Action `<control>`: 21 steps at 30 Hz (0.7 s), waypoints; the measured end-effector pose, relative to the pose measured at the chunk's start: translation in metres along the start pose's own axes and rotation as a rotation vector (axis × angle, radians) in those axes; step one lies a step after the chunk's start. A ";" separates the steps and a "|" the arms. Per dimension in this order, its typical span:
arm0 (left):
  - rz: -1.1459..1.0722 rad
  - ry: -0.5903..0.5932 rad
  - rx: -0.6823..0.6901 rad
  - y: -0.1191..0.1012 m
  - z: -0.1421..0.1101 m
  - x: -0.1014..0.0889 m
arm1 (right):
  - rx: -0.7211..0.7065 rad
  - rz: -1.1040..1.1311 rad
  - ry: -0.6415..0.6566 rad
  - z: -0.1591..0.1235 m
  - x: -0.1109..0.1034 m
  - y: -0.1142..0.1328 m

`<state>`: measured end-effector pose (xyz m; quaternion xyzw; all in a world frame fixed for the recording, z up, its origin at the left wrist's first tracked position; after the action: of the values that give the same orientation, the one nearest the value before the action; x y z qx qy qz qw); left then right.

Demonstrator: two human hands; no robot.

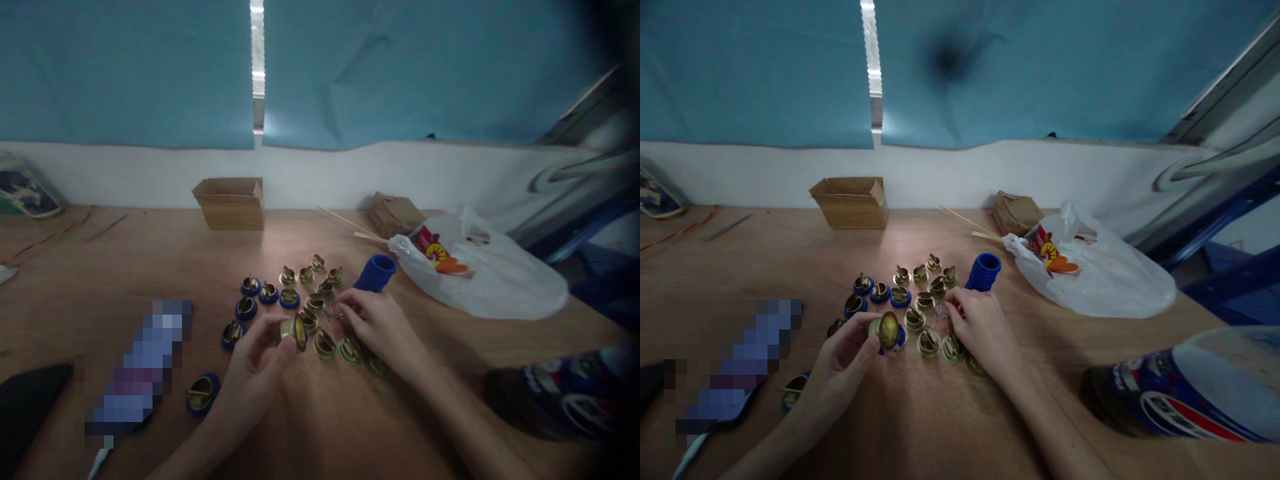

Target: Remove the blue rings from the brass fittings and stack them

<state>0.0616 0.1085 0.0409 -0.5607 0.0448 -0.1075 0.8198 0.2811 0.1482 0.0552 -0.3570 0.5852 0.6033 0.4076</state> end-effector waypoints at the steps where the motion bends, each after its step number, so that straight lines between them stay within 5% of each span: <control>1: 0.001 0.000 -0.003 0.000 0.000 0.000 | 0.000 -0.010 0.002 0.000 0.000 0.000; 21: 0.019 -0.001 -0.004 0.002 -0.001 -0.001 | 0.023 -0.144 0.012 -0.002 0.008 0.000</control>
<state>0.0603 0.1082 0.0385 -0.5620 0.0500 -0.0995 0.8196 0.2773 0.1472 0.0481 -0.3969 0.5673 0.5637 0.4505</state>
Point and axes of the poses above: each hand's wrist, its own z-axis towards the middle knuckle, its own x-axis out of the palm, y = z × x, the point moved 1 cm from there along z, towards the middle knuckle, and after that the axes turned 15 degrees about x, right-handed, at the moved point
